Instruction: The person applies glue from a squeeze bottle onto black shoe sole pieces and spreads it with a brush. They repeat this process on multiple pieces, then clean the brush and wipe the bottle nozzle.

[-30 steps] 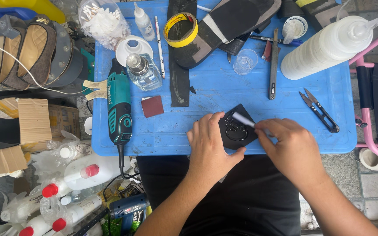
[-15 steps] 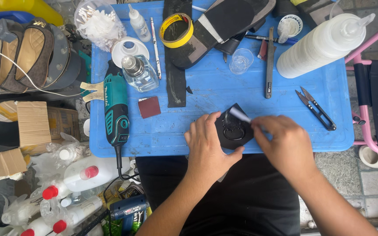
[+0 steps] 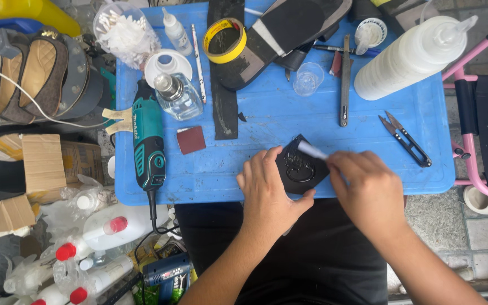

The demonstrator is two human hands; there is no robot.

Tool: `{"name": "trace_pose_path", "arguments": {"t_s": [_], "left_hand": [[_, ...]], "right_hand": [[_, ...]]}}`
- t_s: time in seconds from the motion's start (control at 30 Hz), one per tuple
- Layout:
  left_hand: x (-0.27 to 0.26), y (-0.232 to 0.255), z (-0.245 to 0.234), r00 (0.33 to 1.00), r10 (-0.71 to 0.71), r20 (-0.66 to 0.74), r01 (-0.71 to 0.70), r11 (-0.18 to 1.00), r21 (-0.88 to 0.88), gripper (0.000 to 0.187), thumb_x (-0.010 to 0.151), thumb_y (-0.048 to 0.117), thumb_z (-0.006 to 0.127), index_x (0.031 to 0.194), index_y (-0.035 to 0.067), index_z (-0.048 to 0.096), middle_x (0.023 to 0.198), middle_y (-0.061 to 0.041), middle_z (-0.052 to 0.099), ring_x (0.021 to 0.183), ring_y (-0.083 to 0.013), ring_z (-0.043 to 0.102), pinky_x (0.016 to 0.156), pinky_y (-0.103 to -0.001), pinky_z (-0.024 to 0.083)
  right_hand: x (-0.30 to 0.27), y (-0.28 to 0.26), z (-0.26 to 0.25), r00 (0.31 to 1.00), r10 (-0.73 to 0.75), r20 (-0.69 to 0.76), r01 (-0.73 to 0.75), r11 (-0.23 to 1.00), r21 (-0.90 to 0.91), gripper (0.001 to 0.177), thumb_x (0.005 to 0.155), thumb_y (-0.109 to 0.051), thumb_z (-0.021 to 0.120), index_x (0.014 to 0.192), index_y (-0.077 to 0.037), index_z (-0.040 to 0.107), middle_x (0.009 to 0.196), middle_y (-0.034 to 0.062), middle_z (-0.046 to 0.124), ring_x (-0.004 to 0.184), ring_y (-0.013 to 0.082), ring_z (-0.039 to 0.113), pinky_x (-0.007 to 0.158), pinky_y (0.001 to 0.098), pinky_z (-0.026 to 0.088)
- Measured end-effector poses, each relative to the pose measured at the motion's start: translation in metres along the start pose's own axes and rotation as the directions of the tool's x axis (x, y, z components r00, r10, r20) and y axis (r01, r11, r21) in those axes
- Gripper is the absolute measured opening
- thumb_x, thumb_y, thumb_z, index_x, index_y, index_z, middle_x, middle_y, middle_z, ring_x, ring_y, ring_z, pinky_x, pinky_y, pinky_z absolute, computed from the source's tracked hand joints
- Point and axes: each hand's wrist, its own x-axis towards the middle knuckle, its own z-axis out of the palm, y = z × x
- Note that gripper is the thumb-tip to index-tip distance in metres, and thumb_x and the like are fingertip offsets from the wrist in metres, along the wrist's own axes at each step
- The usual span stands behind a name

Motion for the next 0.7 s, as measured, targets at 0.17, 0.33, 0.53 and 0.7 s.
{"name": "trace_pose_path", "arguments": {"t_s": [0.17,0.33,0.53,0.7], "left_hand": [[-0.004,-0.004,0.000,1.000,0.031,-0.001,-0.031,0.999,-0.021,0.103,0.062,0.036,0.095,0.142,0.002,0.039,0.131,-0.021,0.050,0.122,-0.0371,0.048,0.100,-0.053,0.033],[0.001,-0.006,0.002,0.995,0.098,-0.009,-0.098,0.994,-0.037,0.103,0.062,0.036,0.095,0.141,0.002,0.040,0.133,-0.021,0.051,0.123,-0.0364,0.049,0.100,-0.053,0.033],[-0.002,-0.005,0.008,0.996,0.087,-0.020,-0.087,0.995,-0.040,0.103,0.062,0.038,0.096,0.141,0.002,0.041,0.133,-0.021,0.053,0.123,-0.0360,0.050,0.100,-0.053,0.033],[0.000,-0.003,0.008,0.992,0.116,-0.041,-0.118,0.992,-0.046,0.104,0.060,0.038,0.096,0.140,0.001,0.041,0.133,-0.021,0.054,0.121,-0.0349,0.051,0.100,-0.052,0.033]], "right_hand": [[-0.002,0.007,-0.013,1.000,0.011,0.002,-0.011,0.999,0.049,0.007,0.085,-0.012,0.078,0.090,-0.008,0.075,0.094,0.0041,0.076,0.081,0.0242,0.069,0.069,0.0385,0.056],[0.008,0.009,-0.002,0.998,-0.062,0.014,0.060,0.995,0.076,0.009,0.083,-0.010,0.078,0.092,-0.009,0.076,0.095,0.0035,0.076,0.083,0.0237,0.069,0.071,0.0376,0.057],[-0.006,0.008,-0.011,0.999,0.002,0.032,-0.005,0.996,0.086,0.011,0.080,-0.009,0.078,0.091,-0.009,0.075,0.095,0.0017,0.077,0.082,0.0228,0.070,0.069,0.0369,0.056],[-0.010,0.020,-0.021,0.995,-0.015,0.102,0.003,0.993,0.117,0.010,0.076,-0.011,0.080,0.085,-0.011,0.077,0.088,0.0006,0.076,0.077,0.0203,0.070,0.065,0.0358,0.057]]}}
